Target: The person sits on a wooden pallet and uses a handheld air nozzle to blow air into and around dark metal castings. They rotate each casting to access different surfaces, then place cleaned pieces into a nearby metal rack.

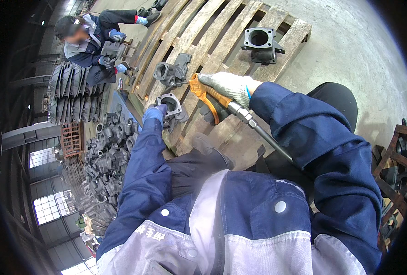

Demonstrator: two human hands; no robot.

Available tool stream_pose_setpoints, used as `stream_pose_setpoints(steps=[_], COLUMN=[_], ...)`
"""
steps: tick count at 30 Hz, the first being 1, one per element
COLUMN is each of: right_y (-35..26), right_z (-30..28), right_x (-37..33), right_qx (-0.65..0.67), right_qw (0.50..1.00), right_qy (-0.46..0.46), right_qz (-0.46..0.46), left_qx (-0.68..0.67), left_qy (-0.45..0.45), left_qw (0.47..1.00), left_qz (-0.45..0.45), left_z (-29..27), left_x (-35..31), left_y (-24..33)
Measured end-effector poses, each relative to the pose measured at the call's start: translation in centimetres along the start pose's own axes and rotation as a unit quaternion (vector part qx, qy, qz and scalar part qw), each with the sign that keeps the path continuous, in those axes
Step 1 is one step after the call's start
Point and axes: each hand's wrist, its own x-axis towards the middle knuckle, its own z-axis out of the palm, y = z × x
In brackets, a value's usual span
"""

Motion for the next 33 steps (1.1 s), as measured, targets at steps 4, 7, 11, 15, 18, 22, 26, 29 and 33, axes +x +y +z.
stream_pose_setpoints(steps=[4, 7, 11, 15, 18, 22, 26, 29, 33], right_y=[0.3, 0.4, 0.7, 1.1, 1.0, 1.0, 0.9, 1.0, 1.7], right_z=[0.4, 0.4, 0.1, -0.1, -0.1, 0.4, 0.2, -0.8, -1.5], right_x=[-0.2, 0.0, 0.8, 1.6, 1.5, 0.5, -1.4, -3.3, -4.5], right_qx=[0.013, 0.017, 0.016, -0.044, -0.068, -0.001, -0.010, 0.067, 0.107], right_qw=[1.000, 1.000, 1.000, 0.999, 0.997, 1.000, 1.000, 0.998, 0.994], right_qy=[-0.004, -0.022, -0.002, 0.002, 0.010, 0.010, 0.002, 0.020, 0.015], right_qz=[0.014, 0.000, 0.013, -0.026, -0.028, 0.028, -0.001, 0.003, 0.008], left_qx=[-0.010, -0.018, -0.001, 0.007, 0.017, 0.016, 0.017, -0.064, 0.033], left_qy=[0.004, 0.008, 0.006, -0.005, -0.020, -0.027, -0.025, -0.055, -0.032], left_qw=[1.000, 1.000, 1.000, 1.000, 1.000, 1.000, 1.000, 0.996, 0.999], left_qz=[0.005, -0.001, 0.000, 0.007, 0.006, 0.001, 0.001, -0.012, 0.001], left_z=[0.6, 1.4, 1.7, 1.0, 0.7, 0.7, 0.6, 0.3, -0.2], left_x=[0.9, 2.6, 3.8, 3.1, 2.7, 3.2, 2.8, 1.5, 1.3], left_y=[-0.5, -1.2, -1.5, -1.1, -0.9, -0.7, -0.5, -0.3, 0.2])
